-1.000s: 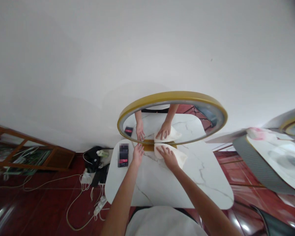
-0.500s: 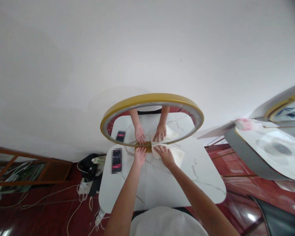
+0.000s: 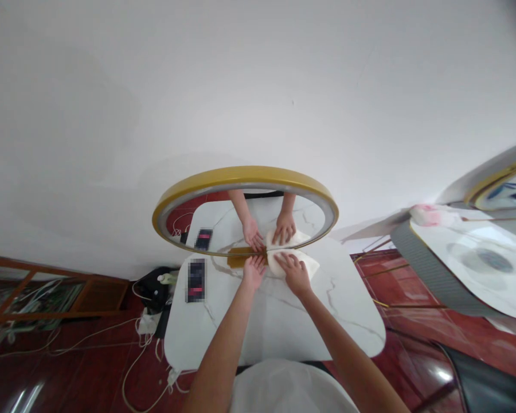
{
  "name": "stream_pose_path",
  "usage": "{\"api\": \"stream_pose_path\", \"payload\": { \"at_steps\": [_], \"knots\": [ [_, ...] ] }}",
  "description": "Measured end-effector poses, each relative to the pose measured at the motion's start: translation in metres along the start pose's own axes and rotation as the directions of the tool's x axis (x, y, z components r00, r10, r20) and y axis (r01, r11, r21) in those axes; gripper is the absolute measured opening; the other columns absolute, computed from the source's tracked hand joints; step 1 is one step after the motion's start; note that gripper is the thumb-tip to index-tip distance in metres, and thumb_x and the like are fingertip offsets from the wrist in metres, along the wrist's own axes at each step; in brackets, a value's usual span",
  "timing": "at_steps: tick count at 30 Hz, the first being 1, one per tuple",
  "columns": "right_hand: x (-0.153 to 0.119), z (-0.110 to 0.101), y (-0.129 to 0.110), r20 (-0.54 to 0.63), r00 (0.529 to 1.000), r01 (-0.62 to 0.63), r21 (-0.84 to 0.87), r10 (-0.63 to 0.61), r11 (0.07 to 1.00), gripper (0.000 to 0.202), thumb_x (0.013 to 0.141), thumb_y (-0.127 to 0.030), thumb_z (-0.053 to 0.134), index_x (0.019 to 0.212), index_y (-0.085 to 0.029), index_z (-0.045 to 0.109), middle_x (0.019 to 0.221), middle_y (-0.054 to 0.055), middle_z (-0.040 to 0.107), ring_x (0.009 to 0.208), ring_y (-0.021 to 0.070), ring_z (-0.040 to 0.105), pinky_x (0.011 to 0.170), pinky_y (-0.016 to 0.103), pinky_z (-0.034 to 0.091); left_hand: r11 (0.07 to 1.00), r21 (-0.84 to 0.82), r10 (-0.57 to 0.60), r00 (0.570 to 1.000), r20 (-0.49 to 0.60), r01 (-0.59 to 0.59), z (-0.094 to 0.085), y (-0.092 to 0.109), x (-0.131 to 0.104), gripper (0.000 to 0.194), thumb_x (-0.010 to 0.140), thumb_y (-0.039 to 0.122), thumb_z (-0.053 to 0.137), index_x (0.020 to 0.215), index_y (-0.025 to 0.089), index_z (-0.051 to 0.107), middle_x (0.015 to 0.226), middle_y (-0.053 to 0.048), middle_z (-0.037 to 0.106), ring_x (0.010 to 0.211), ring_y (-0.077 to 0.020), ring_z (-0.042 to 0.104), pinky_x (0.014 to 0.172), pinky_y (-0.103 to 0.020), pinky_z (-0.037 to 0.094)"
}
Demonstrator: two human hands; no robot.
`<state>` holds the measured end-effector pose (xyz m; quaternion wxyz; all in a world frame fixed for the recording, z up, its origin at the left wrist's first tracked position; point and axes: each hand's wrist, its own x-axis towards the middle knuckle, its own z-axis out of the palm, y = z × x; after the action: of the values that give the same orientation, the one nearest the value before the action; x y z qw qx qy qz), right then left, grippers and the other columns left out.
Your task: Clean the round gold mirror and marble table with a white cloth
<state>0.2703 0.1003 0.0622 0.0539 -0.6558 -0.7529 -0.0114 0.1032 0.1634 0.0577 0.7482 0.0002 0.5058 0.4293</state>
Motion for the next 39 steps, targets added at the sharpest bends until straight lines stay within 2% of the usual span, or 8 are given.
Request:
{"api": "stream_pose_path", "payload": {
  "at_steps": [6,11,14,22,29,32,36,39],
  "knots": [
    [-0.009,-0.020,0.019,-0.182,0.983,-0.032,0.017,0.035,0.999,0.075,0.079,-0.006,0.045,0.143,-0.039,0.026,0.144,0.000,0.041,0.125,0.0253,0.037,0.092,0.039,0.036,1.000,-0.003,-0.017,1.000,0.012,0.017,0.013,-0.020,0.004,0.024,0.087,0.031,0.040,0.096,0.018,0.058,0.107,-0.006,0.064,0.092,-0.0154,0.063,0.075,-0.028,0.044],
    [-0.008,-0.006,0.032,-0.069,0.997,-0.043,0.023,0.045,0.999,0.070,0.076,-0.004,0.044,0.138,-0.036,0.040,0.137,0.000,0.049,0.119,0.0236,0.042,0.084,0.036,0.039,1.000,-0.007,-0.030,0.998,0.059,0.031,0.029,-0.036,0.004,0.026,0.088,0.033,0.040,0.098,0.018,0.059,0.108,-0.006,0.065,0.088,-0.0149,0.063,0.073,-0.028,0.044],
    [-0.013,-0.006,0.039,-0.092,0.992,-0.077,0.057,0.082,0.995,0.071,0.073,-0.003,0.046,0.137,-0.035,0.042,0.135,0.001,0.050,0.119,0.0228,0.042,0.086,0.035,0.038,0.999,-0.010,-0.039,0.997,0.070,0.039,0.039,-0.042,0.003,0.026,0.088,0.034,0.041,0.096,0.018,0.059,0.107,-0.006,0.065,0.085,-0.0144,0.063,0.071,-0.027,0.044],
    [-0.027,-0.040,0.056,-0.435,0.859,-0.205,0.189,0.269,0.960,0.070,0.071,-0.008,0.051,0.136,-0.033,0.043,0.132,0.006,0.047,0.122,0.0270,0.039,0.095,0.040,0.033,0.996,-0.043,-0.076,0.989,0.128,0.082,0.060,-0.054,-0.005,0.023,0.088,0.031,0.043,0.089,0.015,0.060,0.102,-0.008,0.067,0.087,-0.0155,0.065,0.075,-0.028,0.045],
    [-0.023,-0.035,0.067,-0.278,0.938,-0.163,0.172,0.207,0.971,0.070,0.066,-0.003,0.050,0.131,-0.028,0.049,0.121,0.007,0.054,0.115,0.0249,0.044,0.086,0.036,0.040,0.993,-0.061,-0.092,0.986,0.138,0.101,0.074,-0.058,-0.008,0.023,0.087,0.032,0.045,0.084,0.015,0.060,0.090,-0.008,0.068,0.079,-0.0150,0.065,0.072,-0.028,0.046],
    [-0.029,-0.052,0.068,-0.425,0.863,-0.185,0.238,0.274,0.953,0.069,0.068,-0.004,0.050,0.133,-0.028,0.046,0.121,0.008,0.050,0.116,0.0263,0.043,0.091,0.040,0.039,0.991,-0.062,-0.102,0.980,0.173,0.115,0.074,-0.056,-0.012,0.025,0.087,0.032,0.044,0.089,0.014,0.061,0.101,-0.010,0.067,0.090,-0.0171,0.065,0.077,-0.029,0.047],
    [-0.026,-0.095,0.075,-0.671,0.663,-0.160,0.306,0.332,0.938,0.065,0.074,-0.008,0.052,0.134,-0.031,0.043,0.121,0.009,0.046,0.115,0.0267,0.045,0.097,0.044,0.037,0.989,-0.055,-0.125,0.968,0.217,0.140,0.074,-0.054,-0.018,0.024,0.087,0.030,0.044,0.094,0.015,0.061,0.117,-0.010,0.063,0.110,-0.0190,0.059,0.086,-0.030,0.045],
    [-0.015,-0.115,0.083,-0.715,0.631,-0.129,0.286,0.301,0.950,0.064,0.074,-0.008,0.052,0.133,-0.033,0.044,0.121,0.008,0.045,0.115,0.0268,0.045,0.097,0.044,0.037,0.988,-0.046,-0.134,0.968,0.213,0.147,0.077,-0.056,-0.021,0.025,0.087,0.030,0.043,0.096,0.016,0.061,0.123,-0.009,0.061,0.118,-0.0190,0.054,0.089,-0.030,0.044]
  ]
}}
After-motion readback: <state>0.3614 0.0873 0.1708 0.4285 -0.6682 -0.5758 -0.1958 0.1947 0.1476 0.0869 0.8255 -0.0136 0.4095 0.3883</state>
